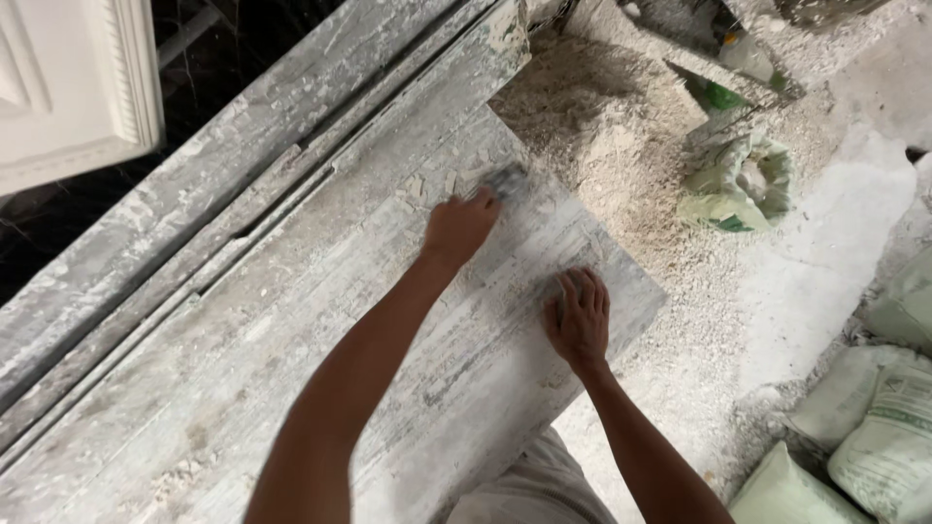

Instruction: The person lifts a long plaster cornice molding from a stack and lays it on a work table. They brush loose plaster dust off the molding with a hand brush, then wipe its surface with an orange sponge, and finally knead plaster material in a bowl.

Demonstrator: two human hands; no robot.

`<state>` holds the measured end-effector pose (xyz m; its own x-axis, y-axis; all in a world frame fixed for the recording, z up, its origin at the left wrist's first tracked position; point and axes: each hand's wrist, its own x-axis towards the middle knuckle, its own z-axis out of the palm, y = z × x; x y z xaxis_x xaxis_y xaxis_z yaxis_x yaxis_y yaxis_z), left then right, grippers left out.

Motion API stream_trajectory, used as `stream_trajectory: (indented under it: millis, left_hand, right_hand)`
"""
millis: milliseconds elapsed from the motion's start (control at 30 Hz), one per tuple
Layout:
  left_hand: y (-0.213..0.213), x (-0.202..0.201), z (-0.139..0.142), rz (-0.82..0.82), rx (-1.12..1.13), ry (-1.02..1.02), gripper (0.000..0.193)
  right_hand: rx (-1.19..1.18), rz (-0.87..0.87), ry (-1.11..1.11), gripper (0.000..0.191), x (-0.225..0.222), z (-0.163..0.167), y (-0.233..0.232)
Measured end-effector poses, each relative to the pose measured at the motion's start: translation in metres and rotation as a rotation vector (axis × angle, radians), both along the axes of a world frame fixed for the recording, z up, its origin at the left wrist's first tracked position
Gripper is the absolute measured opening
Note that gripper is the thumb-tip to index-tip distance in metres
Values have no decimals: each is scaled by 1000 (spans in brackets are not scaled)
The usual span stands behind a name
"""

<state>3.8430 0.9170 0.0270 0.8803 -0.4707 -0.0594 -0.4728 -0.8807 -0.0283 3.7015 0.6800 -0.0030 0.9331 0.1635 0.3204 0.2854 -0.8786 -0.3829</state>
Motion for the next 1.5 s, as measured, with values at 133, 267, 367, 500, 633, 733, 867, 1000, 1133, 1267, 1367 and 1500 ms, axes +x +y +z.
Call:
stream_trajectory:
  millis: [133, 267, 367, 500, 633, 733, 867, 1000, 1133, 1267, 1367, 1500]
  left_hand:
    - [39, -35, 17, -23, 74, -23, 50]
    - [10, -23, 10, 56, -18, -58, 51]
    - [-30, 12, 3, 115, -86, -115, 48]
    - [-53, 7, 3, 80, -215, 7, 46]
    - [-24, -94, 10, 20, -280, 158, 47]
    - [22, -190, 29, -84, -325, -36, 55]
    - [61, -266, 53, -73, -115, 104, 53]
    - [38, -266, 54, -26, 71, 314, 53]
    - [15, -260, 56, -12, 92, 326, 44]
    - [54, -287, 64, -1, 0, 249, 54]
    - [110, -324, 67, 15, -34, 276, 72]
    - [152, -373, 55, -12, 82, 216, 57]
  right_hand:
    - [-21, -13, -23, 44, 2, 0, 1]
    - [-34, -3, -5, 45, 1, -1, 0]
    - [-4, 5, -16, 43, 0, 0, -1]
    - [11, 2, -27, 41, 1, 1, -3]
    - [52, 3, -21, 38, 2, 1, -5]
    - [78, -1, -11, 37, 1, -3, -6]
    - [131, 4, -4, 40, -1, -8, -9]
    - [234, -20, 10, 43, -7, -13, -12]
    - [311, -83, 111, 44, -9, -25, -14]
    - [284, 17, 69, 40, -12, -43, -31]
    - [318, 86, -17, 34, -8, -54, -52]
    - [154, 14, -117, 33, -4, -53, -68]
